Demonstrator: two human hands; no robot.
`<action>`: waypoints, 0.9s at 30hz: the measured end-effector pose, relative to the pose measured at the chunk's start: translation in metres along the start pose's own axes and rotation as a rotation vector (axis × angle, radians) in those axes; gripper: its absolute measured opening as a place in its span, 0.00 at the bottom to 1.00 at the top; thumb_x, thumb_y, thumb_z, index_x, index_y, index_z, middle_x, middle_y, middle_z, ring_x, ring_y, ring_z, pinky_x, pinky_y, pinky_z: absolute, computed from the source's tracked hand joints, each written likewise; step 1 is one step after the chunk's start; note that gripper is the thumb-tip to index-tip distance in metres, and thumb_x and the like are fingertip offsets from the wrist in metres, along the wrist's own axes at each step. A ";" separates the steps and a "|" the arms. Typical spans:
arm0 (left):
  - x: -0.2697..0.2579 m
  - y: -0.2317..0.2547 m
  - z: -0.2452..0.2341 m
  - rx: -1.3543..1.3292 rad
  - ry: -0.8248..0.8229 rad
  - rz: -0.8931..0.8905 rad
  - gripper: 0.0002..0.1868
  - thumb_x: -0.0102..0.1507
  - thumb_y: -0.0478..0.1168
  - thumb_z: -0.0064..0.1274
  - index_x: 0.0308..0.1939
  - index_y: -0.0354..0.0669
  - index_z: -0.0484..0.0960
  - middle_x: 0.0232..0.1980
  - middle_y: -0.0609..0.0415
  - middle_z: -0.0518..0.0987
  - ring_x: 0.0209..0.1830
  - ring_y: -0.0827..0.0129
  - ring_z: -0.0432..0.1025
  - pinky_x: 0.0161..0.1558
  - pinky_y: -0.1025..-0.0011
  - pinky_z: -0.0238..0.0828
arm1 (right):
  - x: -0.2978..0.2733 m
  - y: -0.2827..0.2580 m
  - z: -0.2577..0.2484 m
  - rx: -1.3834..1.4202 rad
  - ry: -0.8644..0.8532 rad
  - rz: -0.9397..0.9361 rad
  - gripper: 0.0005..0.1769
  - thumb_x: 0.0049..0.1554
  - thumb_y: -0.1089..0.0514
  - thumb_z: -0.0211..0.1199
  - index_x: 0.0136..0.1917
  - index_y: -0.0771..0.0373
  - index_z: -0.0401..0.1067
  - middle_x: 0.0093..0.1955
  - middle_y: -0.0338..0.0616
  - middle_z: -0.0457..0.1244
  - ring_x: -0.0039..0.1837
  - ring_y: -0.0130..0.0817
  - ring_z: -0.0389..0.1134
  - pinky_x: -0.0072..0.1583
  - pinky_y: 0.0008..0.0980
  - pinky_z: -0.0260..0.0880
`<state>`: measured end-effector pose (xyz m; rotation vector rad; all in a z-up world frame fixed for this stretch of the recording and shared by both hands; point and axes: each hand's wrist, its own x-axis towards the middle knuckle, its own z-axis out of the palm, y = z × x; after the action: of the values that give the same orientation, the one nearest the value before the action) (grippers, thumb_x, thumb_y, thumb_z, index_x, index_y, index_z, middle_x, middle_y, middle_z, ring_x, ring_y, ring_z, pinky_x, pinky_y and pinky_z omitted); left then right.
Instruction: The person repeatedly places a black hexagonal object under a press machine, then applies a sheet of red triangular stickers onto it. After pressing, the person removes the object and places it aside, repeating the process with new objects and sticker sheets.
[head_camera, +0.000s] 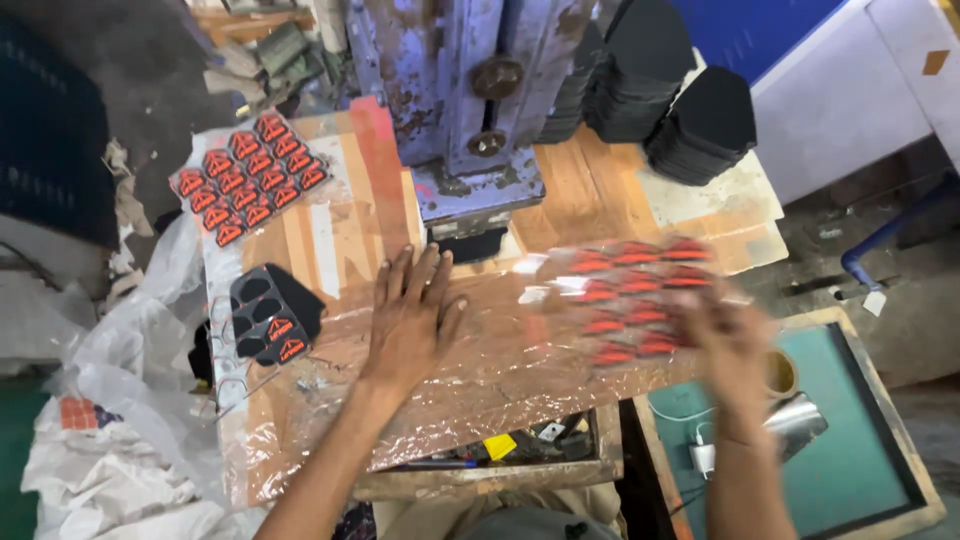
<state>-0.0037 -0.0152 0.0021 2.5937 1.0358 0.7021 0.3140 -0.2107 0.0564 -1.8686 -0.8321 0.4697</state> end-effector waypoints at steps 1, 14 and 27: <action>-0.001 -0.002 0.003 0.029 -0.001 0.014 0.32 0.66 0.48 0.49 0.71 0.34 0.70 0.74 0.39 0.64 0.76 0.41 0.54 0.74 0.41 0.45 | 0.003 0.003 0.034 0.162 -0.178 0.078 0.15 0.62 0.56 0.63 0.58 0.68 0.76 0.45 0.39 0.70 0.42 0.27 0.69 0.45 0.30 0.71; -0.008 -0.019 0.007 0.006 0.016 0.046 0.28 0.68 0.43 0.44 0.72 0.38 0.69 0.76 0.46 0.65 0.78 0.46 0.54 0.76 0.46 0.47 | 0.058 -0.023 0.132 0.128 -0.557 0.023 0.34 0.61 0.64 0.59 0.78 0.67 0.54 0.41 0.39 0.69 0.32 0.24 0.69 0.34 0.23 0.71; -0.006 -0.011 -0.004 -0.015 0.017 0.033 0.28 0.68 0.42 0.44 0.72 0.39 0.69 0.75 0.44 0.66 0.78 0.47 0.55 0.74 0.48 0.48 | 0.055 -0.020 0.132 0.126 -0.549 0.007 0.36 0.61 0.64 0.61 0.79 0.69 0.54 0.39 0.39 0.67 0.33 0.22 0.67 0.34 0.23 0.70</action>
<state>-0.0159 -0.0115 -0.0011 2.6020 0.9912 0.7383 0.2604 -0.0816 0.0207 -1.6430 -1.1232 1.0430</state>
